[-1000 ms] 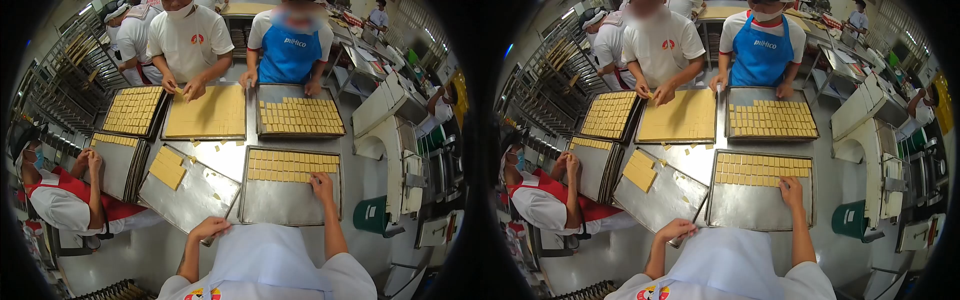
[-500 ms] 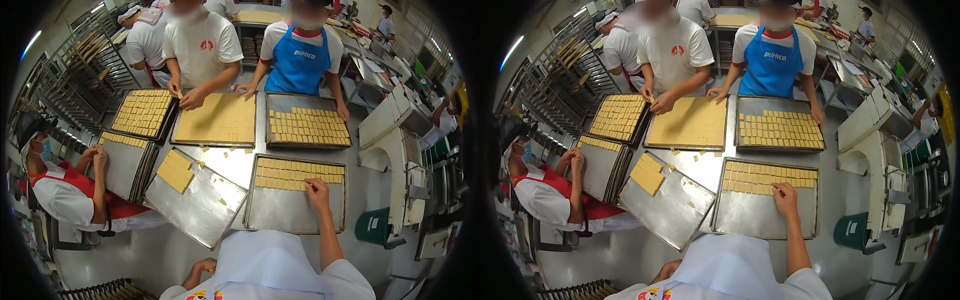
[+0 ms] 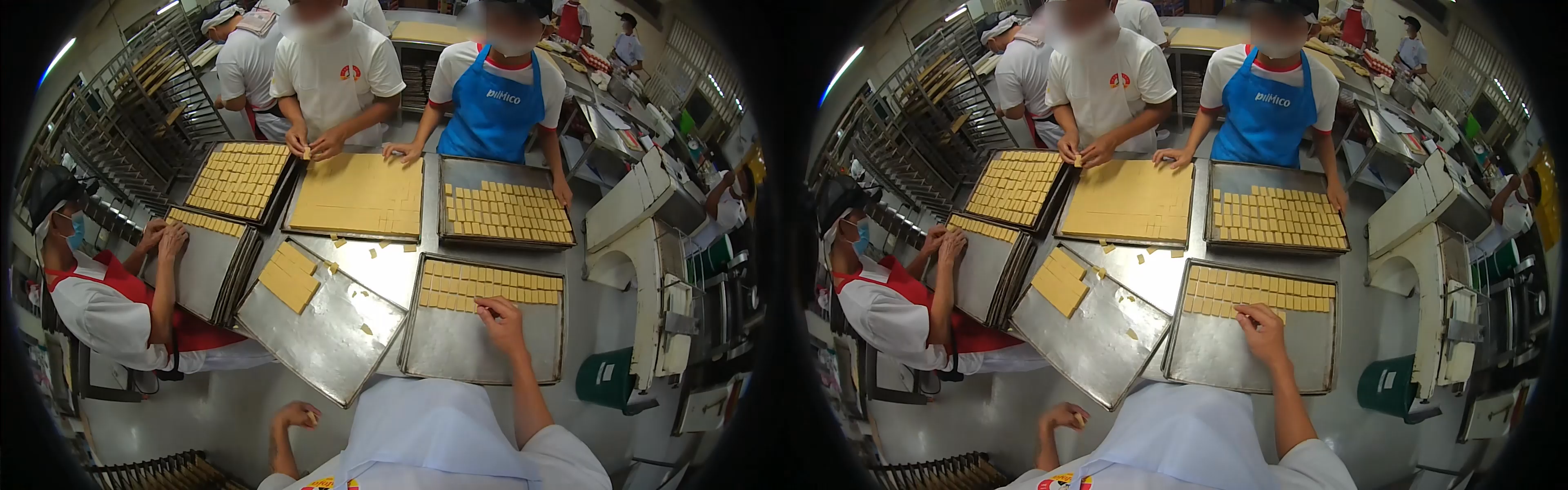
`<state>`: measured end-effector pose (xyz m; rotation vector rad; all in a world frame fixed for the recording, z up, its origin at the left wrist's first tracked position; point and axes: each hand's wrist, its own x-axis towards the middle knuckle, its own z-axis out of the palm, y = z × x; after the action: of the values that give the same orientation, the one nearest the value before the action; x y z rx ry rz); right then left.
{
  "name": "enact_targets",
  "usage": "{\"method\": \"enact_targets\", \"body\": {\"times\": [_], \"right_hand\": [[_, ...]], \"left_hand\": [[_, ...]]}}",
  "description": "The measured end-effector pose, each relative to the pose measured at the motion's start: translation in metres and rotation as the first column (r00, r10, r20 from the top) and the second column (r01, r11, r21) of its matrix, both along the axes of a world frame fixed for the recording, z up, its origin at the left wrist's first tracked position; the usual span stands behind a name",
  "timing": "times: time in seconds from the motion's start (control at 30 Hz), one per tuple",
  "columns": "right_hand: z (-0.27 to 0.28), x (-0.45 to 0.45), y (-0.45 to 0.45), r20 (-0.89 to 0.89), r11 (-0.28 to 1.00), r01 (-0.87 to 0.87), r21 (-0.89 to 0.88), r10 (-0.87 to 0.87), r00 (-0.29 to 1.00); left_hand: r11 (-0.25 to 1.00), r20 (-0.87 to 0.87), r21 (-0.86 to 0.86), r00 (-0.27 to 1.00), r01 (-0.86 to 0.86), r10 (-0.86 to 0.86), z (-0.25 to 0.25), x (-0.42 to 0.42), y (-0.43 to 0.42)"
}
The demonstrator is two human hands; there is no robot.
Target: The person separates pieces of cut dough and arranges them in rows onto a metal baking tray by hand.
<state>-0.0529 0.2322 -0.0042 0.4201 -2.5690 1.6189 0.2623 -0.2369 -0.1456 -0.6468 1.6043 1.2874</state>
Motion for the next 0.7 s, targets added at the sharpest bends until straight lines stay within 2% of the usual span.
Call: {"method": "enact_targets", "body": {"times": [0.03,0.13,0.23,0.3,0.37,0.47,0.5,0.57,0.67,0.7], "right_hand": [[0.002,0.002,-0.006,-0.001,1.0,-0.023,-0.012,0.023,1.0],[0.002,0.01,-0.029,0.046,0.991,-0.123,-0.055,0.125,0.991],[-0.004,0.022,-0.055,0.129,0.958,-0.267,-0.102,0.279,0.952],[-0.003,0.033,-0.072,0.205,0.929,-0.354,-0.111,0.37,0.906],[0.003,0.046,-0.086,0.298,0.898,-0.428,-0.103,0.438,0.848],[-0.004,0.055,-0.09,0.377,0.879,-0.462,-0.122,0.472,0.797],[-0.007,0.057,-0.087,0.377,0.888,-0.441,-0.13,0.456,0.806],[-0.012,0.057,-0.082,0.376,0.903,-0.403,-0.146,0.428,0.822],[-0.012,0.05,-0.068,0.33,0.925,-0.376,-0.051,0.371,0.868],[-0.007,0.048,-0.066,0.374,0.889,-0.391,-0.237,0.455,0.808]], "left_hand": [[0.991,-0.115,-0.097,0.988,0.088,-0.099,0.029,-0.016,-0.006],[0.973,-0.232,0.126,0.948,-0.192,0.217,0.087,-0.061,0.0],[0.973,-0.356,0.157,0.91,-0.168,0.214,0.133,-0.114,0.049],[0.972,-0.477,0.214,0.858,-0.1,0.193,0.131,-0.139,0.084],[0.935,-0.48,0.336,0.834,-0.112,0.272,0.137,-0.162,0.126],[0.906,-0.562,0.416,0.759,-0.083,0.328,0.117,-0.177,0.173],[0.904,-0.549,0.42,0.769,-0.082,0.326,0.113,-0.179,0.182],[0.901,-0.526,0.426,0.787,-0.084,0.322,0.109,-0.182,0.191],[0.967,-0.556,0.255,0.815,-0.018,0.162,0.124,-0.186,0.189],[0.977,-0.568,0.213,0.814,-0.001,0.124,0.118,-0.184,0.186]]}}
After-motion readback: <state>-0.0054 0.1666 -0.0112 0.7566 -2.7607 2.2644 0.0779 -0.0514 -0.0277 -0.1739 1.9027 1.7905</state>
